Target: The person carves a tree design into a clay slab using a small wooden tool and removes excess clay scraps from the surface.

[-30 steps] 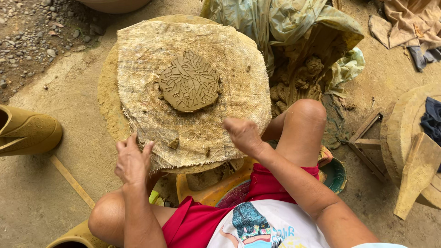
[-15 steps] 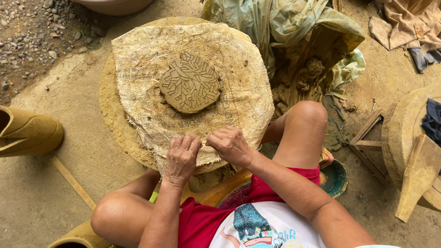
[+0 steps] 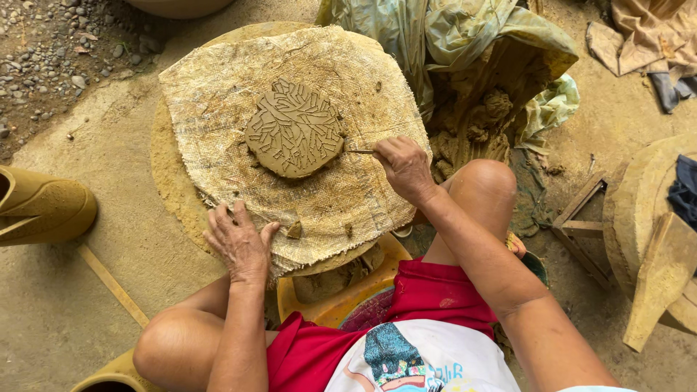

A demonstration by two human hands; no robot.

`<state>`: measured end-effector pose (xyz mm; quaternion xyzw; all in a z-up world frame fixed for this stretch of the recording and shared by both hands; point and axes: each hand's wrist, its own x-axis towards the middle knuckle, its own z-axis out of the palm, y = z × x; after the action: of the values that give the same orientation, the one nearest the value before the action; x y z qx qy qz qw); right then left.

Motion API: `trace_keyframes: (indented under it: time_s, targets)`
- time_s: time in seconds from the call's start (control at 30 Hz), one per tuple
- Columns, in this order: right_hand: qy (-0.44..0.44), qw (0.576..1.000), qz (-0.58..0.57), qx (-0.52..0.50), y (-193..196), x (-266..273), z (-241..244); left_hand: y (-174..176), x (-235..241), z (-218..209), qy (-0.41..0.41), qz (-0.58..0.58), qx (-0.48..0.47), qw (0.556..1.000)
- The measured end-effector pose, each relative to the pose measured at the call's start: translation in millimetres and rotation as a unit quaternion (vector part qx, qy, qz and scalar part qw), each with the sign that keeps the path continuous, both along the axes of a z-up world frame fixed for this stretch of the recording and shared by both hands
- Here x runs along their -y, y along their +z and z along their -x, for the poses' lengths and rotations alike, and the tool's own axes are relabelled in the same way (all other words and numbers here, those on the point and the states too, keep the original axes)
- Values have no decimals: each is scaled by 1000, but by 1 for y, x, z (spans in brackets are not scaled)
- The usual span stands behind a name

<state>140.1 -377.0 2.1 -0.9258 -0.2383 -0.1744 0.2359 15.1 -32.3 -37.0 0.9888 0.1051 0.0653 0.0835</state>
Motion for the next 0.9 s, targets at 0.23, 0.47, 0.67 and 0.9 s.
trace_keyframes:
  time_s: [0.23,0.47,0.67,0.9]
  targets:
    - [10,995,91,47,5,0,-17,-1,0,-3,11,47,-54,997]
    - [-27,994,37,-102,-22,0,-17,20,-9,-14,102,-4,-157,982]
    - [1,993,-107,42,-11,-10,18,6,-38,-12,74,11,-131,988]
    - [-72,997,-3,-40,-31,-17,15,9,-39,-9,95,-7,-183,978]
